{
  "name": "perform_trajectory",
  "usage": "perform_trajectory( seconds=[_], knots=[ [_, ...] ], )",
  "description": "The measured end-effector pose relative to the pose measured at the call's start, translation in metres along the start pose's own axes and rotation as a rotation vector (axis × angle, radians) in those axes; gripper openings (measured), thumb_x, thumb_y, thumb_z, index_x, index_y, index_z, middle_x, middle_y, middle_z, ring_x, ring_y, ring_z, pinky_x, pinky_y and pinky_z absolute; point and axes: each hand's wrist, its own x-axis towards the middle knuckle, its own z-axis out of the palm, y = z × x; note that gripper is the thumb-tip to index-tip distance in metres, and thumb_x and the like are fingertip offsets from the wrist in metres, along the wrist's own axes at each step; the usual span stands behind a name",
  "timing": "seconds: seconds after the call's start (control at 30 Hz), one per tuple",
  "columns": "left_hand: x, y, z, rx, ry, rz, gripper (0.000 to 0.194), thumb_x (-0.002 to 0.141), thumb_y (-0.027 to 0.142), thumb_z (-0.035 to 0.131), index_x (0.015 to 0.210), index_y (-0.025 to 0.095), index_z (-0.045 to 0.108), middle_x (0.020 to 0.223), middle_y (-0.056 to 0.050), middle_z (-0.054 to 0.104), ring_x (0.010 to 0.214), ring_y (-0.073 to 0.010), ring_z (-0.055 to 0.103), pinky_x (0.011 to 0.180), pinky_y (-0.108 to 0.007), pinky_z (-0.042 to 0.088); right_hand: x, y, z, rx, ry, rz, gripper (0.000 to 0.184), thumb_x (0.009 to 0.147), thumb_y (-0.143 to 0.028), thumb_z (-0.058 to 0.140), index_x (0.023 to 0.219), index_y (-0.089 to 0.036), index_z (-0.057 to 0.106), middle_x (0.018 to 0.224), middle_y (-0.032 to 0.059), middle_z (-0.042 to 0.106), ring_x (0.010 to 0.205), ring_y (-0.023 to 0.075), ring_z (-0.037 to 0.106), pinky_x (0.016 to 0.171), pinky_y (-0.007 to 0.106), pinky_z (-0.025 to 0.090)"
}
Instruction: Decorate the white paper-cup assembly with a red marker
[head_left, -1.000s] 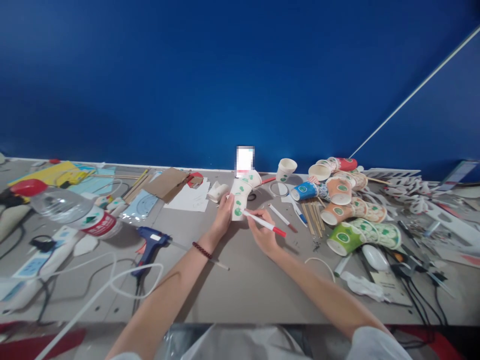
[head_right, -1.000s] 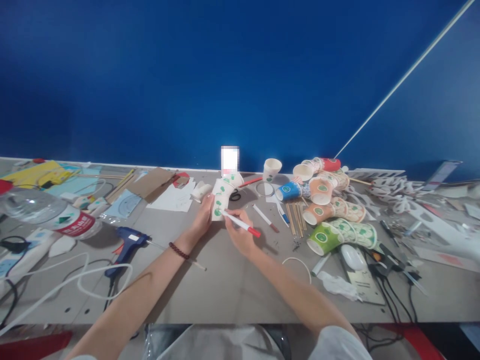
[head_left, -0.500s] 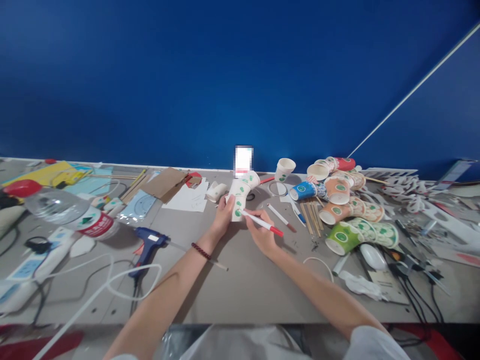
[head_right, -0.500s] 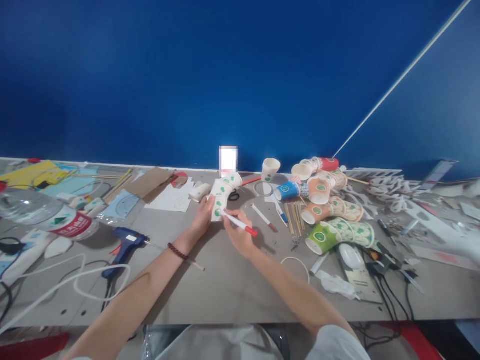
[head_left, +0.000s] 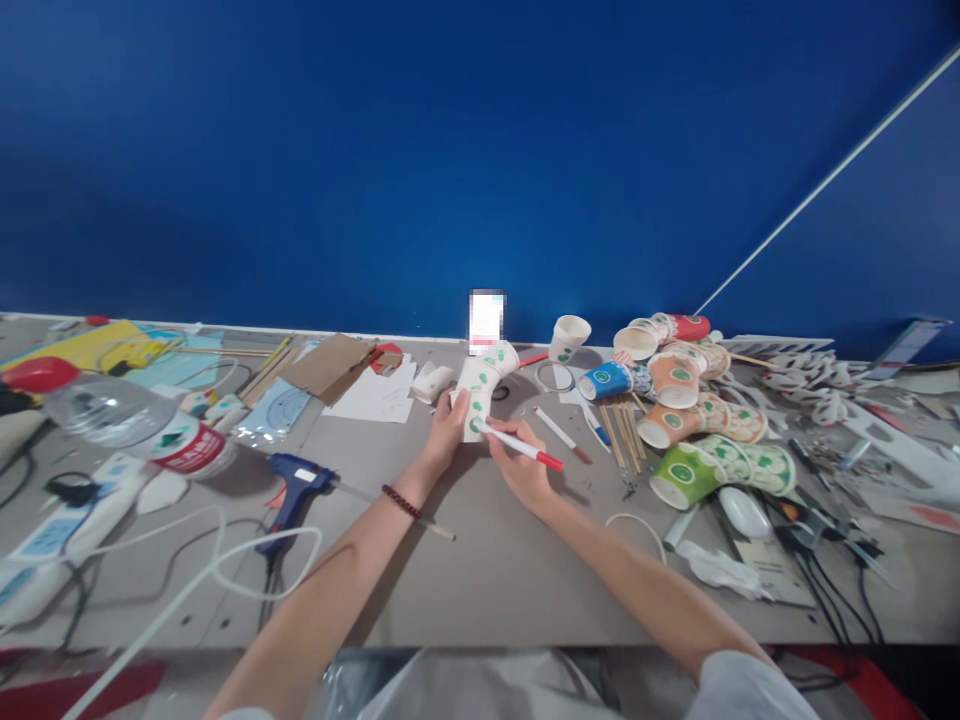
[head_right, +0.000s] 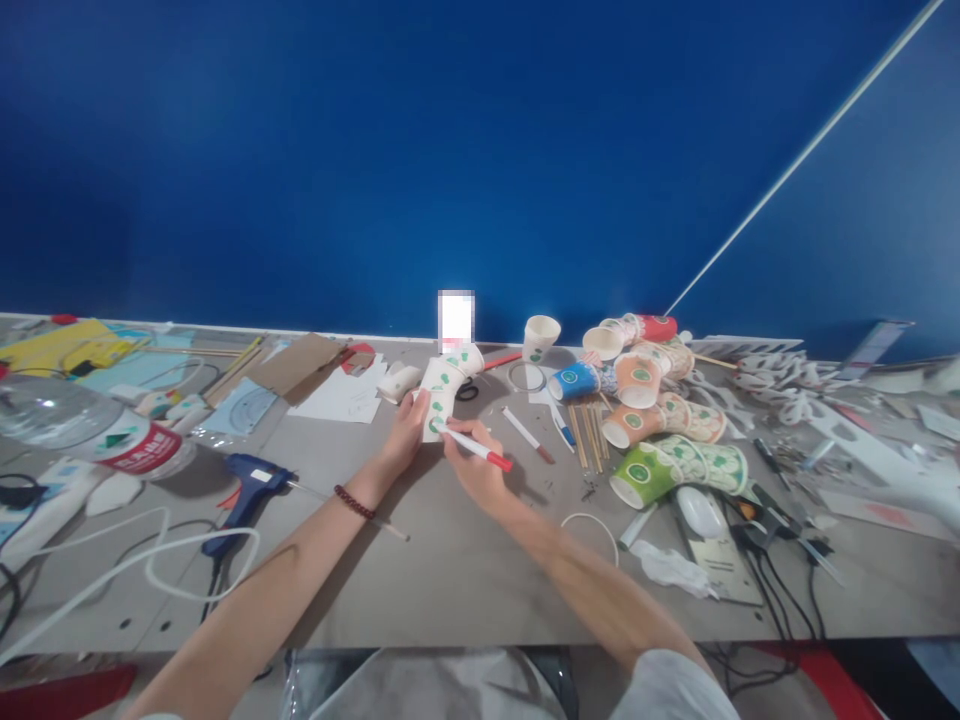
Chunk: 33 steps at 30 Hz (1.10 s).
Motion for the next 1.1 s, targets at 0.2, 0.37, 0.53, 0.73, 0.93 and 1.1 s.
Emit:
perform_trajectory(
  seconds=[0.2,0.37,0.53,0.73,0.93,1.1],
  knots=[
    [-0.0003,0.0006,0.0004,0.033,0.013,0.001,0.052,0.082,0.065,0.067,0.109,0.021,0.06,0.108,-0.011,0.07,0.098,-0.0244,0.068,0.084,-0.035,0.053,-0.0003,0.0009,0.0001,0.018,-0.02,-0.006,0.013,0.086,-0.039,0.071,0.088,-0.027,0.067,0.097,0.0091,0.082,0.095,0.0285,0.079,0.088,0.047,0.064],
    [-0.0018,0.0034,0.0009,0.027,0.017,0.003,0.06,0.077,0.069,0.07,0.109,0.02,0.06,0.106,-0.01,0.071,0.098,-0.0244,0.068,0.084,-0.036,0.054,0.0005,-0.0021,0.0005,0.02,-0.012,-0.012,0.013,0.088,-0.04,0.07,0.088,-0.027,0.068,0.099,0.0101,0.082,0.093,0.0289,0.079,0.084,0.047,0.065],
    [-0.0013,0.0025,0.0007,-0.001,0.015,-0.013,0.054,0.081,0.063,0.071,0.111,0.02,0.06,0.11,-0.011,0.071,0.098,-0.0233,0.068,0.085,-0.035,0.055,0.0015,-0.0026,0.0004,-0.032,0.03,-0.013,0.017,0.088,-0.043,0.069,0.088,-0.026,0.069,0.094,0.0084,0.081,0.086,0.0274,0.078,0.08,0.044,0.063],
    [-0.001,0.0017,0.0008,0.003,0.017,-0.015,0.05,0.082,0.061,0.071,0.11,0.02,0.062,0.108,-0.011,0.072,0.096,-0.0242,0.068,0.085,-0.037,0.054,0.0015,-0.0028,-0.0003,-0.035,0.063,-0.012,0.019,0.089,-0.043,0.069,0.088,-0.024,0.069,0.086,0.0067,0.079,0.075,0.0239,0.075,0.07,0.039,0.062],
    [-0.0022,0.0026,0.0001,0.003,0.003,-0.013,0.048,0.085,0.06,0.068,0.111,0.02,0.062,0.109,-0.011,0.072,0.096,-0.0238,0.068,0.086,-0.037,0.054,0.0015,-0.0059,-0.0011,-0.017,0.054,-0.013,0.014,0.091,-0.041,0.068,0.088,-0.027,0.069,0.089,0.0075,0.079,0.079,0.026,0.075,0.072,0.044,0.063],
    [-0.0035,0.0045,0.0009,0.02,0.029,-0.013,0.043,0.086,0.055,0.069,0.11,0.019,0.062,0.11,-0.012,0.071,0.098,-0.0247,0.068,0.086,-0.036,0.054,0.0019,-0.0026,-0.0014,-0.072,0.049,-0.063,0.013,0.09,-0.04,0.068,0.088,-0.027,0.069,0.09,0.0068,0.08,0.08,0.0263,0.077,0.074,0.044,0.065]
  ],
)
